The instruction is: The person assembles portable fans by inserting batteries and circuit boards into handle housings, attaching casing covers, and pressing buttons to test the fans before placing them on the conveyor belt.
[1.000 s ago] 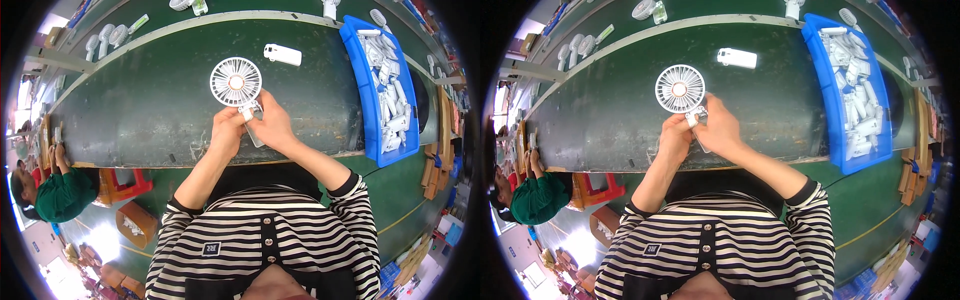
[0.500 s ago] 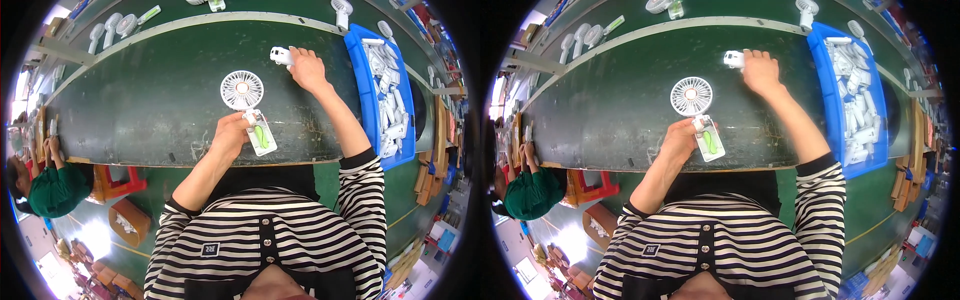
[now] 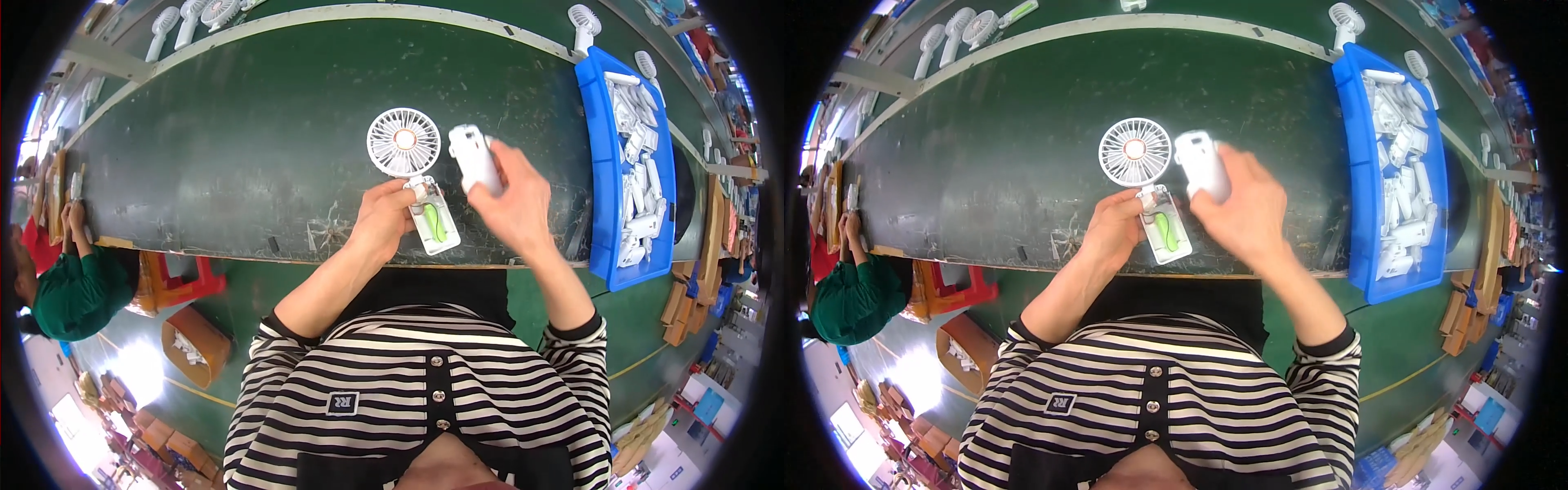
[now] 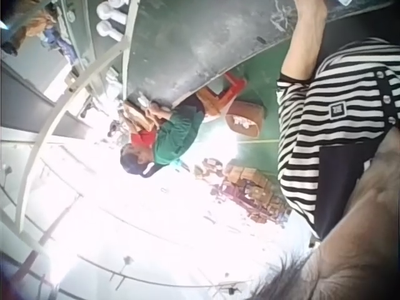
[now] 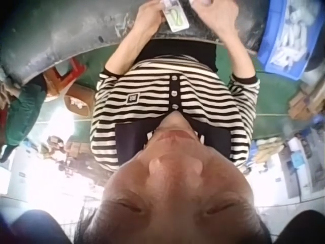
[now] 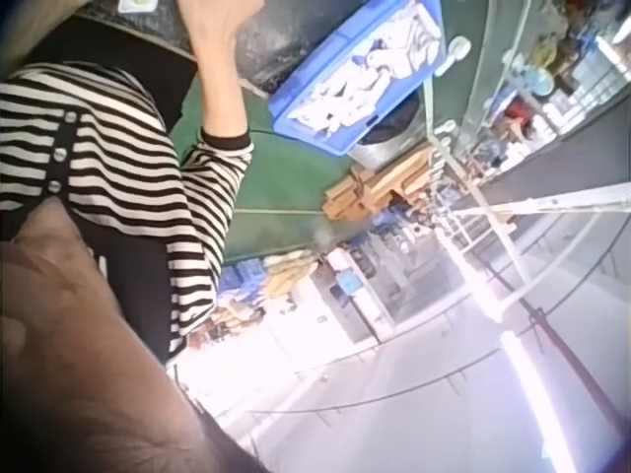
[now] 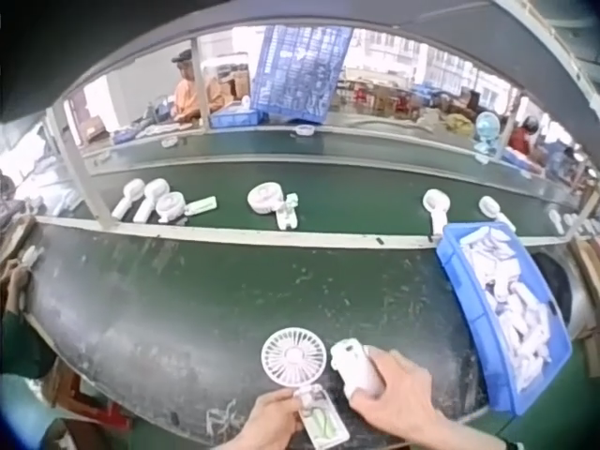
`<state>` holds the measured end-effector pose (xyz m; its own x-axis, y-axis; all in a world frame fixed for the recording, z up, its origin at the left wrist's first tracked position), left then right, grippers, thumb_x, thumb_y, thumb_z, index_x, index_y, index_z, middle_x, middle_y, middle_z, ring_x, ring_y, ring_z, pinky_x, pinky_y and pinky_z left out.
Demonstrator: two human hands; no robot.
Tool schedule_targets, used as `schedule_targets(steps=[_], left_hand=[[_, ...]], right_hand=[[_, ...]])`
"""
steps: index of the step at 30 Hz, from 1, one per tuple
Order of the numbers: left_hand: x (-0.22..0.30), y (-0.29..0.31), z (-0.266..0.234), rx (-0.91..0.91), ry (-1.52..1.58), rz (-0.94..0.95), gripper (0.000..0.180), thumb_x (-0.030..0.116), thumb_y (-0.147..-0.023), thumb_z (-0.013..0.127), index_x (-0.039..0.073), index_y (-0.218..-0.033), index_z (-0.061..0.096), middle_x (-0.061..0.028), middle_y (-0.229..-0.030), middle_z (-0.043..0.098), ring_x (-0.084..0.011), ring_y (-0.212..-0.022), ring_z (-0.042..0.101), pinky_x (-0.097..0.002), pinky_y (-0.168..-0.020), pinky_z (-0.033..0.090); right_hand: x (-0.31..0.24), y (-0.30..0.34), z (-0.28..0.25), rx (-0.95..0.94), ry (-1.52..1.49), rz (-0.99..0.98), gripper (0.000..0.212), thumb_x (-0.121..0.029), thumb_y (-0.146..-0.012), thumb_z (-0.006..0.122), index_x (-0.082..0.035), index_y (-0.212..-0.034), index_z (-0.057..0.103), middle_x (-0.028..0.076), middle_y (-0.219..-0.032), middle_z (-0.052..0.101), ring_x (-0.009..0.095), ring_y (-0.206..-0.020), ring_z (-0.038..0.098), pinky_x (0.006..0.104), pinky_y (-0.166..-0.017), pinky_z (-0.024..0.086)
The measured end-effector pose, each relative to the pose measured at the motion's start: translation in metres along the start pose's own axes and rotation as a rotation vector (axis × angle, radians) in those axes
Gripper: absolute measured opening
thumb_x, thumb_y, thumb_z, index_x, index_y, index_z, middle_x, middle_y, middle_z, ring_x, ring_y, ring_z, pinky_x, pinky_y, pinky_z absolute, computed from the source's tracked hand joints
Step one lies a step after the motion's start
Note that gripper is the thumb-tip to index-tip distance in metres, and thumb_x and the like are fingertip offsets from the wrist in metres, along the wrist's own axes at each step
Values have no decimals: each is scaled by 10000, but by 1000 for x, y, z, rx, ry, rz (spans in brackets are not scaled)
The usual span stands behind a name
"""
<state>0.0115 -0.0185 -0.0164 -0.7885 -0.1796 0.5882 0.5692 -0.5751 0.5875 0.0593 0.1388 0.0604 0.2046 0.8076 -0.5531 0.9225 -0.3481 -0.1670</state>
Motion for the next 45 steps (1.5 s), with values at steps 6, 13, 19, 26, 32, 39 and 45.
schedule_targets(steps=[6,13,19,26,32,39,45], left_hand=[[-2,-5,-3,59,24,-11,253,138,-819,523,-41,-996,549,-99,-896,603,-192,-802,601,-348,-727,492],[6,5,4,16,107,-10,355,337,-870,449,32,-1039,511,-70,-963,585,-190,-865,562,-337,-753,442],[4,3,3,20,142,14,379,367,-894,422,27,-1027,524,-78,-957,584,-180,-855,562,-339,-763,448],[4,3,4,5,157,-1,352,318,-891,420,27,-1078,486,-81,-1011,554,-205,-924,528,-358,-818,411],[5,3,4,15,128,12,382,372,-883,435,31,-1031,523,-75,-959,583,-178,-854,557,-320,-751,431],[2,-1,4,78,1,-4,294,266,-857,523,-5,-963,566,-74,-883,591,-161,-727,580,-280,-601,454],[5,-1,6,79,-40,0,275,208,-833,569,-40,-953,578,-96,-883,592,-169,-737,590,-281,-612,479]], right_hand=[[-28,34,-3,-119,58,-69,431,-165,-612,617,-3,-1004,538,143,-776,553,319,-660,576,398,-572,473],[-39,35,12,-219,96,-109,429,-172,-608,631,4,-989,546,139,-788,562,314,-664,583,386,-583,479],[-42,32,22,-222,99,-132,411,-183,-607,636,8,-960,549,142,-778,561,312,-649,583,391,-578,482],[-41,32,28,-226,112,-155,411,-187,-608,635,14,-954,545,141,-769,557,311,-639,582,399,-551,481],[-40,34,31,-211,165,-224,430,-189,-605,625,19,-970,535,138,-751,548,299,-594,581,395,-505,476],[-38,35,33,-179,196,-282,376,-205,-612,630,30,-883,515,121,-733,528,262,-587,567,374,-437,459],[-41,35,28,-219,200,-263,460,-232,-625,664,26,-977,517,114,-747,529,270,-599,571,362,-484,469]])
Point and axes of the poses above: each hand's wrist, its own y-axis away from the middle knuckle, its own z-axis out of the palm, x = y × z, the point moved 3 cm from there along -y, towards the middle knuckle
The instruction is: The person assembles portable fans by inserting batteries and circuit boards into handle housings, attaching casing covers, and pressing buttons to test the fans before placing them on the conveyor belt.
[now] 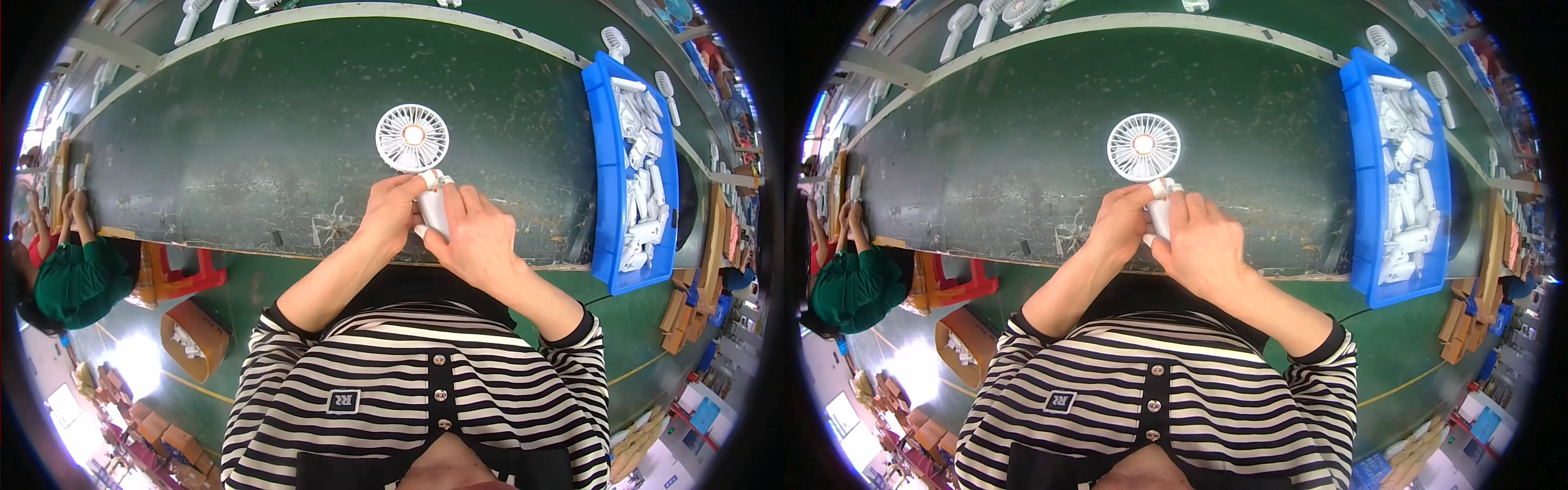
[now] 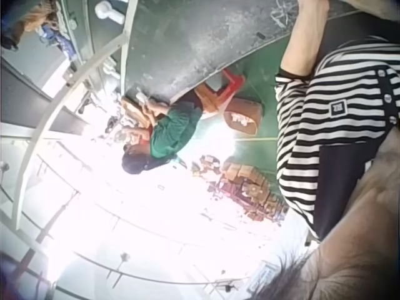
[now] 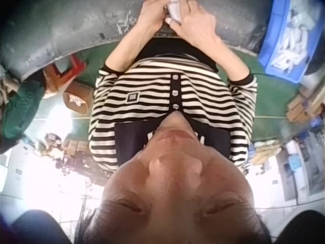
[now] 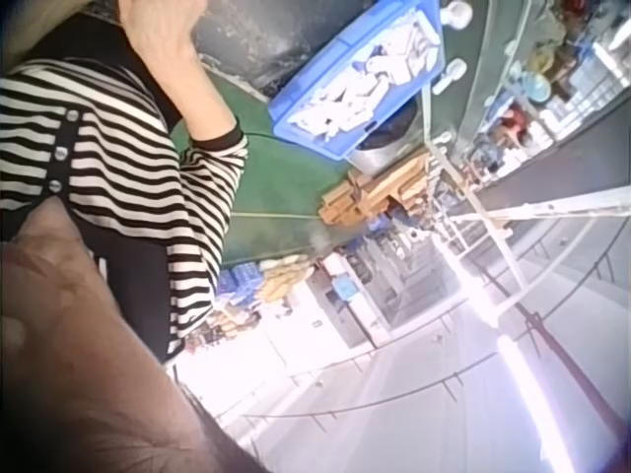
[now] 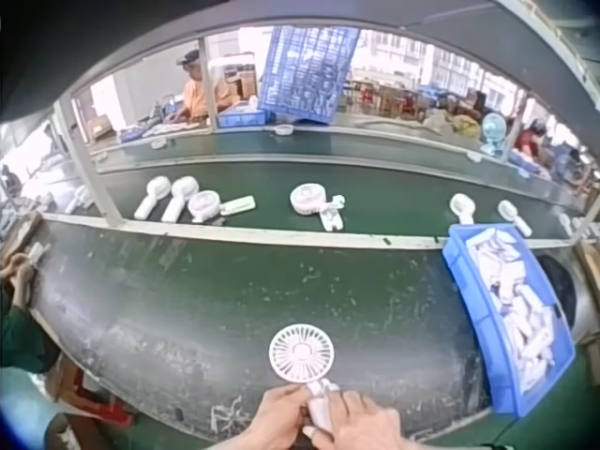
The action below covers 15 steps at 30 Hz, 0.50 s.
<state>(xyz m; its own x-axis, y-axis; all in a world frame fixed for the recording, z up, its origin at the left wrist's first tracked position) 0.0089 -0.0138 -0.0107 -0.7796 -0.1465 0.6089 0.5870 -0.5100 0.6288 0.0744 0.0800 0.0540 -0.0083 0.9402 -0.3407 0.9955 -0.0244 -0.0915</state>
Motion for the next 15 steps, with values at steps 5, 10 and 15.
schedule_targets(steps=[5,10,15], left_hand=[[0,-1,-1,-1,36,3,278,196,-832,568,-50,-960,572,-104,-887,593,-191,-766,596,-303,-653,500],[1,1,1,20,38,-13,279,193,-832,569,-51,-967,569,-107,-886,593,-192,-771,595,-306,-648,499],[1,-1,-2,3,33,-12,277,186,-830,572,-54,-967,567,-109,-890,593,-192,-771,595,-308,-657,501]], right_hand=[[-6,3,-4,-27,-5,14,556,-201,-599,701,20,-1054,470,111,-810,505,266,-702,556,363,-521,473],[-6,4,0,0,-5,0,507,-205,-601,694,18,-1007,486,118,-811,503,272,-695,555,364,-518,473],[-5,3,4,25,3,4,469,-207,-606,685,17,-972,496,116,-808,499,273,-691,551,366,-522,474]])
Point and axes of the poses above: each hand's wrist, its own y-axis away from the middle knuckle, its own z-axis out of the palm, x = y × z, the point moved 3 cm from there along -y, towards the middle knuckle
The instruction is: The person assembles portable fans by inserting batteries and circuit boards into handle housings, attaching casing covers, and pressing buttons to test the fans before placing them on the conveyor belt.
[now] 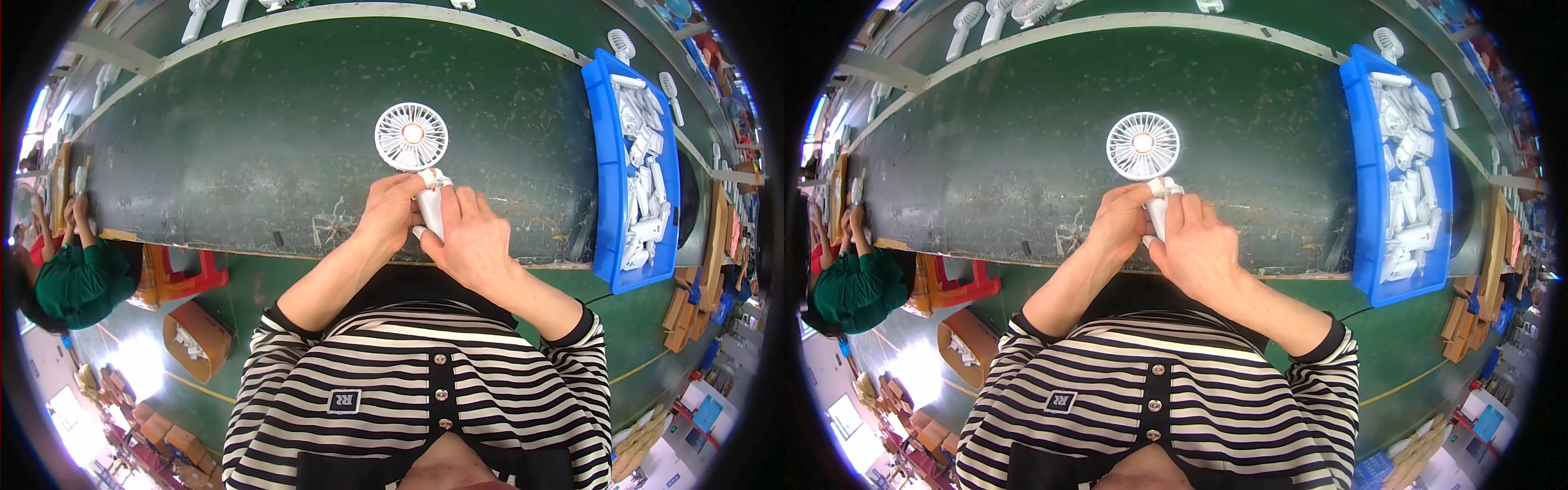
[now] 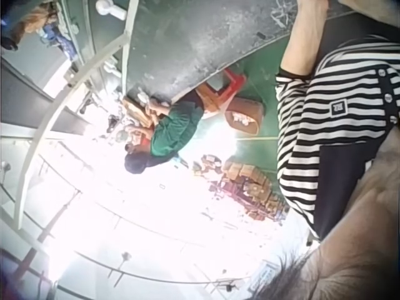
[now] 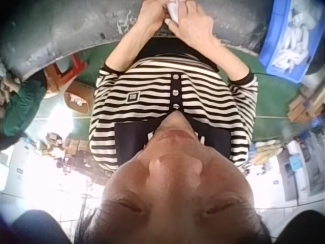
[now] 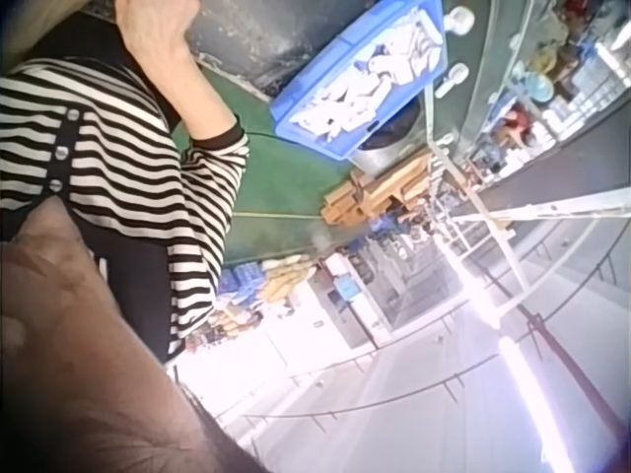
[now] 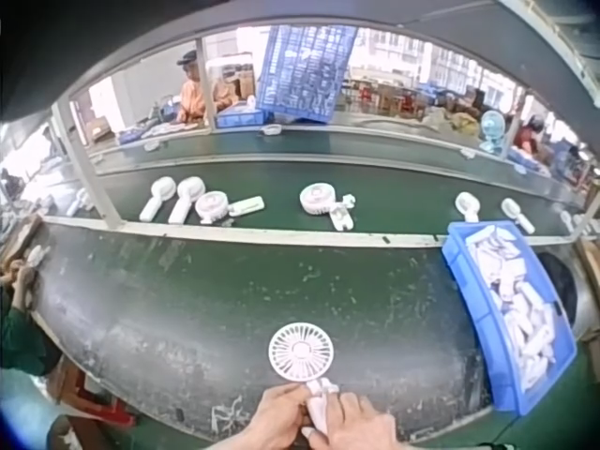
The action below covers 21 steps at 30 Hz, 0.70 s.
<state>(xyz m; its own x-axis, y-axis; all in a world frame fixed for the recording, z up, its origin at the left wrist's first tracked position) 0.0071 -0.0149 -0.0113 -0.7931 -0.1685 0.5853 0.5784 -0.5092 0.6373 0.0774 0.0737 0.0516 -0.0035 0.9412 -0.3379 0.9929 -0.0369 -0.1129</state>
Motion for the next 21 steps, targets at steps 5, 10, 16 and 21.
schedule_targets(steps=[5,10,16,21], left_hand=[[2,1,1,16,-8,15,277,183,-827,576,-53,-970,564,-106,-889,593,-191,-772,596,-311,-674,501],[3,0,-4,-55,41,113,259,149,-835,555,-55,-994,552,-126,-931,607,-197,-829,600,-320,-743,491],[8,5,0,-145,22,175,253,147,-844,541,-45,-1008,551,-147,-968,615,-208,-880,599,-334,-792,476],[8,7,1,-159,28,191,247,142,-833,552,-39,-1001,563,-141,-945,625,-199,-874,600,-332,-804,468]], right_hand=[[4,1,-3,78,-56,-2,511,-247,-605,688,28,-990,497,116,-808,525,256,-697,561,356,-532,477],[26,4,6,-59,-403,308,478,-276,-665,690,39,-984,524,149,-791,599,262,-713,606,358,-604,484],[32,1,21,-358,-1158,545,288,-199,-772,636,43,-913,569,72,-747,611,109,-647,586,249,-540,473],[32,3,23,-349,-1197,526,274,-184,-778,625,42,-922,570,63,-747,599,91,-628,568,223,-528,464]])
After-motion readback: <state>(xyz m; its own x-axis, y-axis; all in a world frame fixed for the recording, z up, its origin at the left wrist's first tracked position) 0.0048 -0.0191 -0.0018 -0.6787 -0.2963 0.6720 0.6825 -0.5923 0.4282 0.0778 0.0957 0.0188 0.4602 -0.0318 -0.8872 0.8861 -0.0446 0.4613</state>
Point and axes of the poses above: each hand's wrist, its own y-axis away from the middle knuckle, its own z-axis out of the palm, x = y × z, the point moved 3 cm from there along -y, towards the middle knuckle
